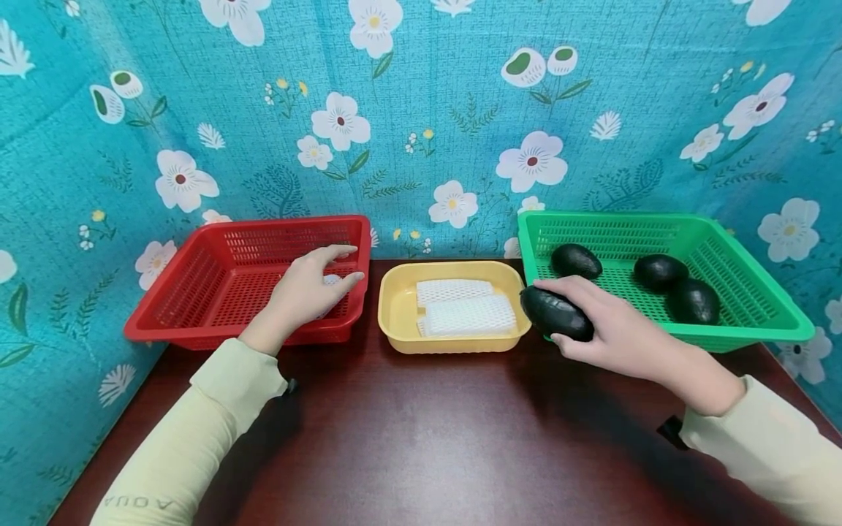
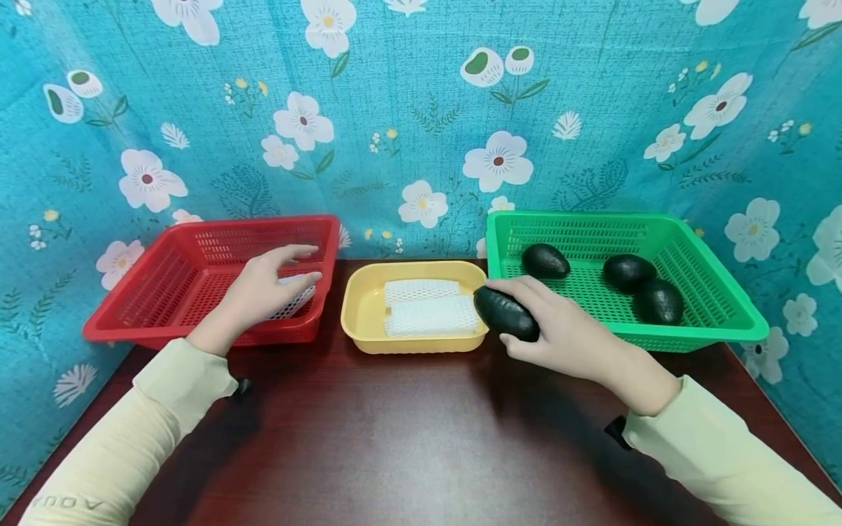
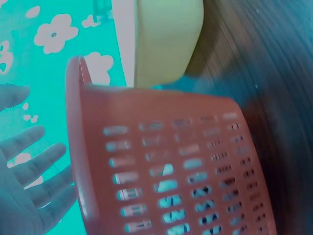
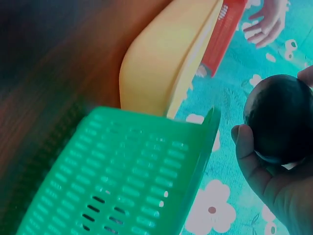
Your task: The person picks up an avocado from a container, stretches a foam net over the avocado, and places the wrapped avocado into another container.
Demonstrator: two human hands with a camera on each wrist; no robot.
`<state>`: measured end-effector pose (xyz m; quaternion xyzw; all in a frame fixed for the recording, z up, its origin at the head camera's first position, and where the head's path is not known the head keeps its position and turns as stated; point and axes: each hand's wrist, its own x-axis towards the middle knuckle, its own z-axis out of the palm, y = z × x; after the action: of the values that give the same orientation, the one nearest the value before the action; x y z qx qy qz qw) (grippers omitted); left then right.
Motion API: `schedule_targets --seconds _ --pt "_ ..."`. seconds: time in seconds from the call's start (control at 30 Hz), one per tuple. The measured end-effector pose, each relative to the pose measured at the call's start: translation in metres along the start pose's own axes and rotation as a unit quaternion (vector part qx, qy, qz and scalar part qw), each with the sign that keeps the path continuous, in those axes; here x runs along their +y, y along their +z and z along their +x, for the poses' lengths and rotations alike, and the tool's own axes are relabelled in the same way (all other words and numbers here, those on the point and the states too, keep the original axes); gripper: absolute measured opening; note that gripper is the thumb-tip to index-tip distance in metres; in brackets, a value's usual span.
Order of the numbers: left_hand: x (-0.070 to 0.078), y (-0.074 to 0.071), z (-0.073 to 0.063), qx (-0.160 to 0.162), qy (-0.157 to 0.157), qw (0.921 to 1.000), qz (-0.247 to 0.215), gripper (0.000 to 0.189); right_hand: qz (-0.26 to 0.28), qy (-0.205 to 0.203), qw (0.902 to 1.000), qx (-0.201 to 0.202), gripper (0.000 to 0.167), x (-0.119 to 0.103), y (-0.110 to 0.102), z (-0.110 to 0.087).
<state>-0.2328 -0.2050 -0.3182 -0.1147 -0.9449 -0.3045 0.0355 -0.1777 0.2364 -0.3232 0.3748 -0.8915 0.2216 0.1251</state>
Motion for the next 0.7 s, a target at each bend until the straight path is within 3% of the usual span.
schedule_targets --seconds 0.3,0.5,0.7 --pt "0.02 0.013 0.002 0.0 0.055 0.9985 0.01 0.055 0.022 0.008 0.999 -0.039 0.072 -0.013 0.014 -0.004" --pt "0.033 0.025 0.004 -0.025 0.096 0.9949 0.019 0.053 0.027 0.008 0.9979 -0.058 0.072 -0.016 0.02 -0.006" --pt "0.041 0.038 0.007 -0.048 0.111 0.9925 0.019 0.054 0.041 -0.006 0.9967 -0.07 0.07 -0.019 0.029 -0.002"
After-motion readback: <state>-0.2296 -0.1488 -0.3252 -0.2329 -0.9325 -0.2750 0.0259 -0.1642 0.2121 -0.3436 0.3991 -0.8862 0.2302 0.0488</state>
